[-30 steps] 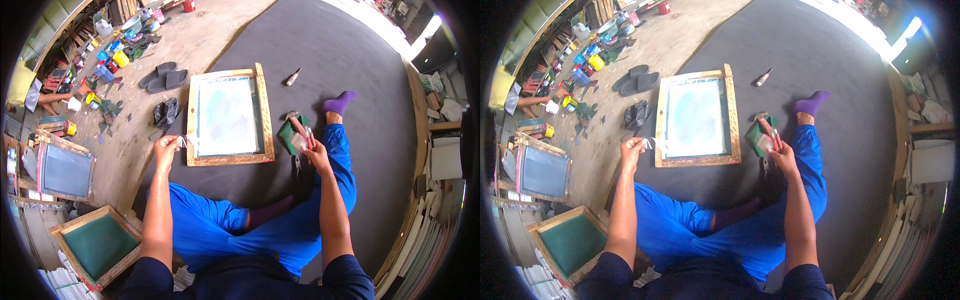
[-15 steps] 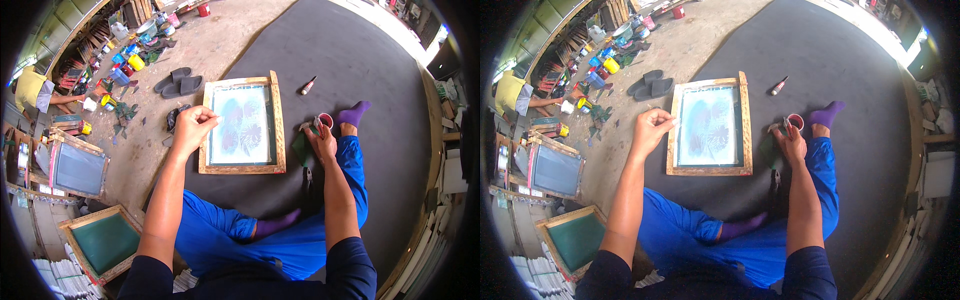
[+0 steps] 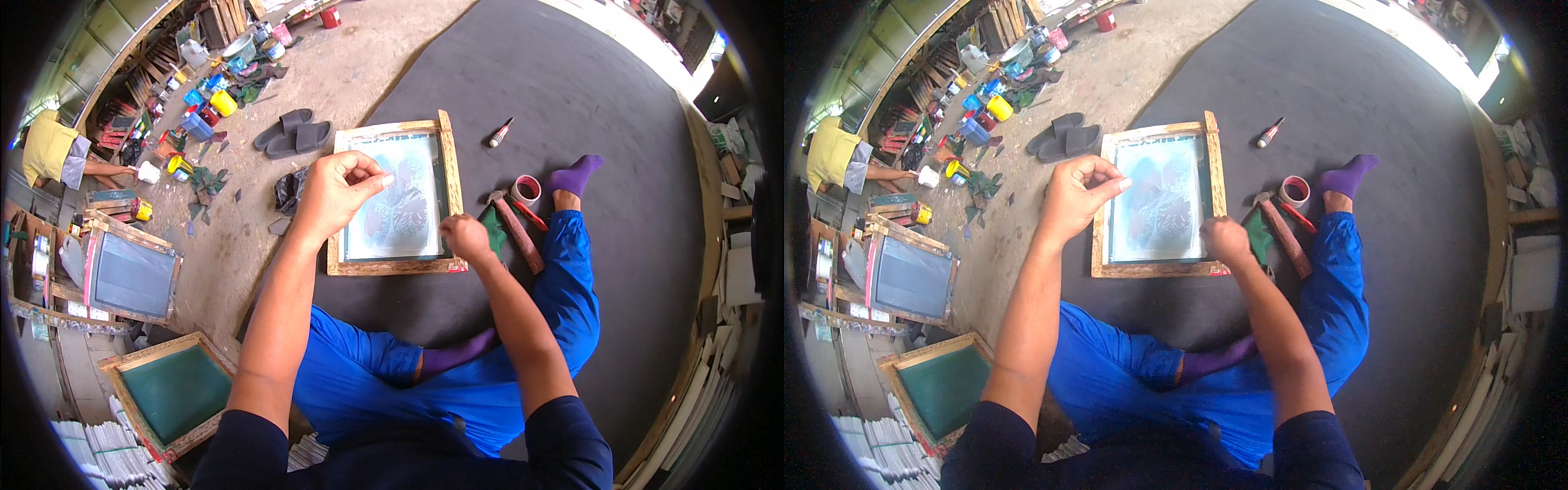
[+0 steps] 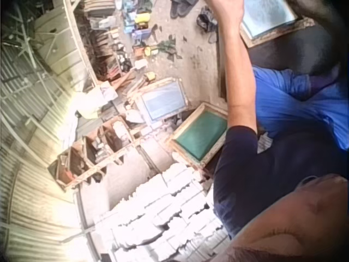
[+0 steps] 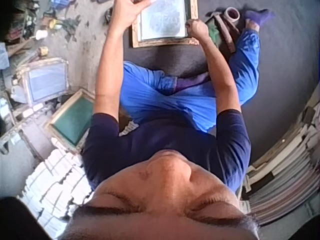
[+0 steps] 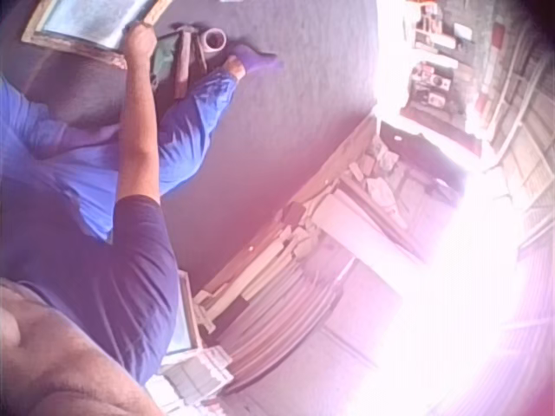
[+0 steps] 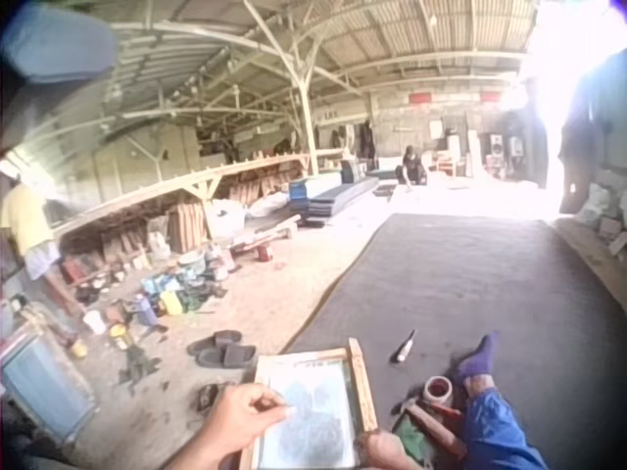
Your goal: The person sits on the floor and assembles a wooden screen frame. They align the mesh, use a hammer to secure nails along the frame edges, and apply tape to reinforce the corners and edges.
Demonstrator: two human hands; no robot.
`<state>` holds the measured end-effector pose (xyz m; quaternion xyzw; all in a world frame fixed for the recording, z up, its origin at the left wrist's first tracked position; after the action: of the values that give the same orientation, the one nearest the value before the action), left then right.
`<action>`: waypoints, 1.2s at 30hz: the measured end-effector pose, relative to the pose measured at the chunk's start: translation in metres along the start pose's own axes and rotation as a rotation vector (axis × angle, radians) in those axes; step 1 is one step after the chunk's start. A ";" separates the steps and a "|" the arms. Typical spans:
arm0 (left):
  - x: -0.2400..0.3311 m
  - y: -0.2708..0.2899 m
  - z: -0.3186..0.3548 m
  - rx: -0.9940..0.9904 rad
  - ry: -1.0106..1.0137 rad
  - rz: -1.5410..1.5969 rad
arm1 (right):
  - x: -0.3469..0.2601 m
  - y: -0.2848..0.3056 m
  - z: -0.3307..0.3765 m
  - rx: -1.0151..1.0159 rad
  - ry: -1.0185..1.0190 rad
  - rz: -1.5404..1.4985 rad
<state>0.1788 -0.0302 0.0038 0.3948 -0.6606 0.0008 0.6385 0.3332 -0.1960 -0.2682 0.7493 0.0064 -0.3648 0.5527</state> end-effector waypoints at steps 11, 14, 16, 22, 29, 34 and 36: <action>-0.008 0.022 0.019 0.042 0.042 0.040 | -0.027 -0.090 -0.003 -0.432 0.100 0.507; -0.012 0.028 0.020 0.057 0.014 0.024 | -0.036 -0.096 -0.005 -0.507 0.124 0.534; -0.014 0.028 0.020 0.056 0.008 0.028 | -0.037 -0.100 -0.007 -0.534 0.147 0.551; -0.016 0.027 0.021 0.051 0.022 0.038 | -0.017 -0.084 -0.017 -0.400 0.041 0.571; -0.002 0.008 0.018 -0.019 -0.004 0.062 | 0.046 0.059 -0.004 0.118 -0.259 0.266; 0.014 -0.011 0.014 -0.096 0.012 0.061 | -0.078 0.086 -0.007 -0.095 -0.024 -1.061; 0.020 -0.011 0.016 -0.116 0.017 0.097 | -0.108 0.078 -0.010 -0.165 0.088 -1.286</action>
<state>0.1738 -0.0566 0.0123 0.3246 -0.6723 -0.0031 0.6653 0.2916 -0.1759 -0.1428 0.5651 0.5044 -0.5903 0.2791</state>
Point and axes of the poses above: each hand's wrist, its own z-axis away from the middle knuckle, its own y-axis out of the back of the hand, x = y × z, the point moved 9 cm from there along -z, towards the middle knuckle, and after that the axes turned 5 degrees about -z, right-handed, at the moved point
